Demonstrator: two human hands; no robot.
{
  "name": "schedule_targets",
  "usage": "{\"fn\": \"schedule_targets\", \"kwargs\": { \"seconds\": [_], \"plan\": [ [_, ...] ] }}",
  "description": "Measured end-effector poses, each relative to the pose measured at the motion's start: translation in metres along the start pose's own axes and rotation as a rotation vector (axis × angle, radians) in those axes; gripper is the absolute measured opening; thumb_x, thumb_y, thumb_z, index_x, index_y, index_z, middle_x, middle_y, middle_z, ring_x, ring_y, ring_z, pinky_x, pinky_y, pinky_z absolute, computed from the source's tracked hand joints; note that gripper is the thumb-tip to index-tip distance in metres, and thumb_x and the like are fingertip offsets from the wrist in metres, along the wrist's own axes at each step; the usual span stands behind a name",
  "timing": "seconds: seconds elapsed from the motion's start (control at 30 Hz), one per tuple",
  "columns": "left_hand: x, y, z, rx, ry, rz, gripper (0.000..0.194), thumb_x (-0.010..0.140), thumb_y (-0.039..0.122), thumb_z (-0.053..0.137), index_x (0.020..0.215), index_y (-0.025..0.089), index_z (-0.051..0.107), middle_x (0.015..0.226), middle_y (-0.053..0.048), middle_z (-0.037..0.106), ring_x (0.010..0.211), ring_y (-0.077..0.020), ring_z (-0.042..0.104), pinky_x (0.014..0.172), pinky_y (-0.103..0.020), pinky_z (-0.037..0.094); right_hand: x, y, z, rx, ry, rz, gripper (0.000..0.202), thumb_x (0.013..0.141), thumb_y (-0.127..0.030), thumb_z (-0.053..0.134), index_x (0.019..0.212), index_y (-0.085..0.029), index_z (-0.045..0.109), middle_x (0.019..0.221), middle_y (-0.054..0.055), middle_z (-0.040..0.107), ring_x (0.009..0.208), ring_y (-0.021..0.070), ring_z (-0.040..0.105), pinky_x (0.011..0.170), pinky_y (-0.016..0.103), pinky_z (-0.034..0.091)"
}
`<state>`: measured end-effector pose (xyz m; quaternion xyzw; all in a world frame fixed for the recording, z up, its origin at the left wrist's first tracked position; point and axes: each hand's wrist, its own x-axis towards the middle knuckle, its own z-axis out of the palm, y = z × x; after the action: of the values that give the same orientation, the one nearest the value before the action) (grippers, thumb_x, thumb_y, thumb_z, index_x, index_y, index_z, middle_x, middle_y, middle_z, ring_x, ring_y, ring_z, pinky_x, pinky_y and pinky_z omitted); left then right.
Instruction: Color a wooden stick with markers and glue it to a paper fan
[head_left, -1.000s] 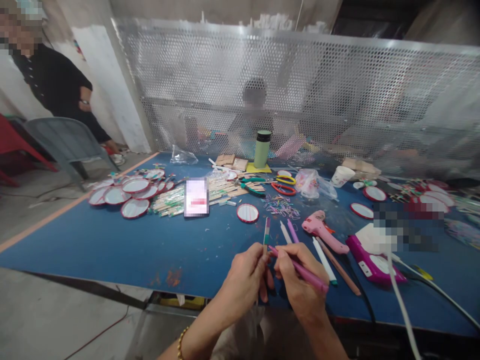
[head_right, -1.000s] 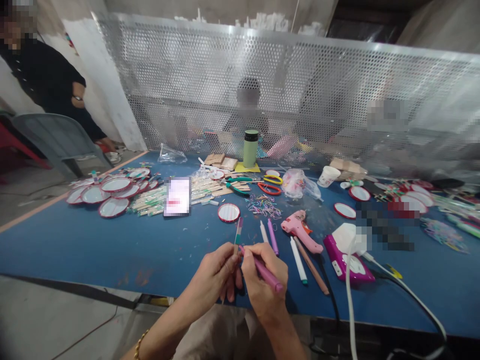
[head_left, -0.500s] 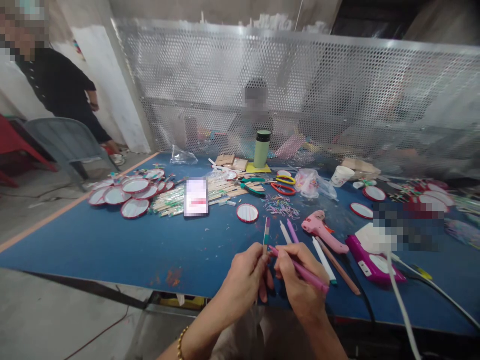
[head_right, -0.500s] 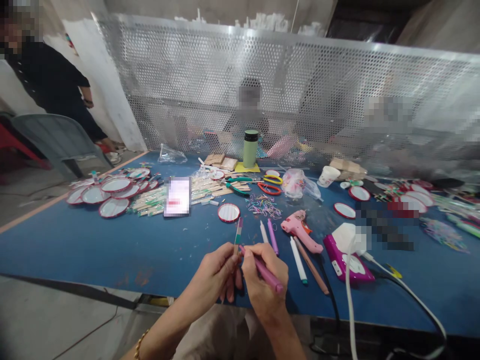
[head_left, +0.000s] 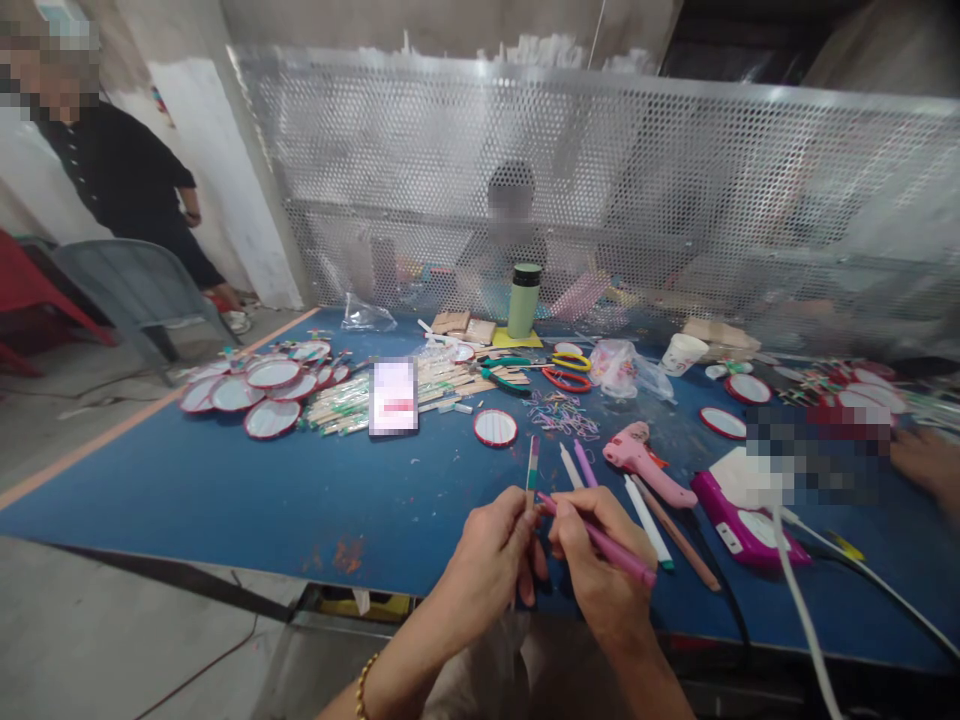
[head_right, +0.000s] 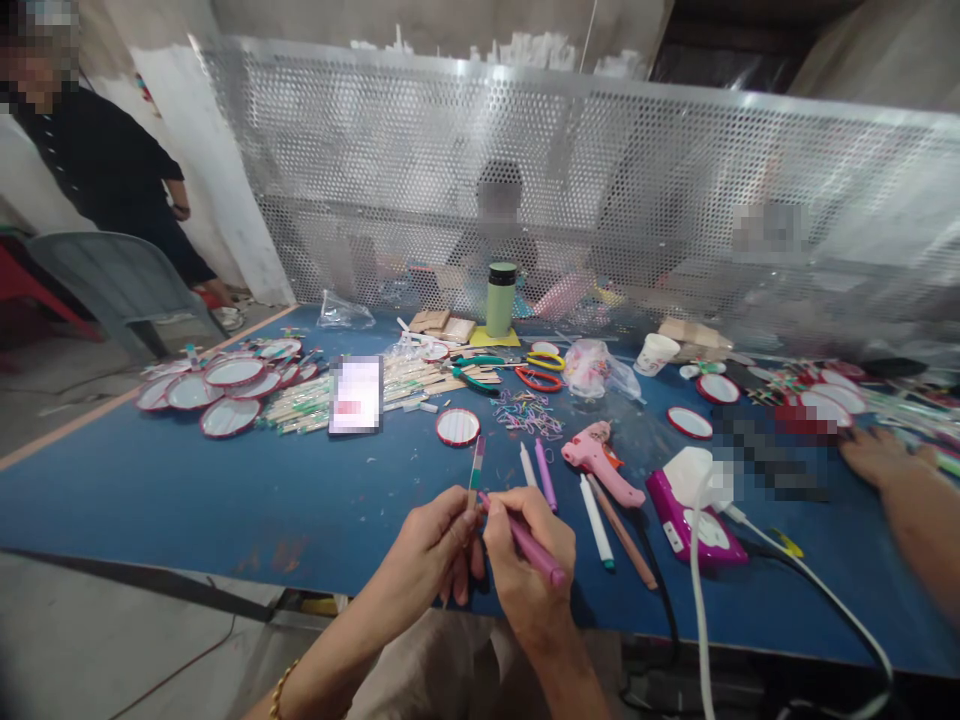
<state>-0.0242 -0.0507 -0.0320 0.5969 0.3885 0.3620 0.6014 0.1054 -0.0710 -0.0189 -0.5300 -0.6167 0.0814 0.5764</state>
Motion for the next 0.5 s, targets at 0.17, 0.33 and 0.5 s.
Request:
{"fn": "schedule_targets", "kwargs": {
  "seconds": [0.17, 0.33, 0.5],
  "plan": [
    [-0.0008, 0.0011, 0.0008, -0.006, 0.000, 0.008, 0.038, 0.098, 0.055, 0.040, 0.083, 0.020, 0.045, 0.057, 0.004, 0.058, 0.035, -0.0060, 0.048, 0.036, -0.015, 0.033, -0.0010, 0.0023, 0.0006, 0.003, 0.010, -0.010, 0.021, 0.091, -0.026, 0.056, 0.074, -0.020, 0.066, 0.054, -0.004, 0.062, 0.044, 0.0113, 0.057, 0.044, 0.021, 0.045],
    [-0.0005, 0.0018, 0.0011, -0.018, -0.003, 0.002, 0.039, 0.097, 0.056, 0.041, 0.082, 0.021, 0.044, 0.058, 0.004, 0.058, 0.036, -0.0061, 0.049, 0.035, -0.015, 0.031, -0.0024, 0.0017, 0.0015, 0.003, 0.054, -0.065, 0.021, 0.091, -0.023, 0.057, 0.073, -0.021, 0.066, 0.055, -0.003, 0.063, 0.047, 0.0121, 0.060, 0.048, 0.021, 0.049],
    [-0.0004, 0.0023, 0.0011, -0.025, -0.006, -0.003, 0.040, 0.095, 0.059, 0.041, 0.081, 0.021, 0.043, 0.058, 0.004, 0.057, 0.035, -0.0064, 0.048, 0.036, -0.016, 0.031, -0.0026, -0.0018, 0.0009, 0.002, 0.053, -0.099, 0.020, 0.091, -0.022, 0.057, 0.074, -0.020, 0.066, 0.058, -0.003, 0.065, 0.047, 0.0113, 0.060, 0.048, 0.020, 0.049]
  ]
}}
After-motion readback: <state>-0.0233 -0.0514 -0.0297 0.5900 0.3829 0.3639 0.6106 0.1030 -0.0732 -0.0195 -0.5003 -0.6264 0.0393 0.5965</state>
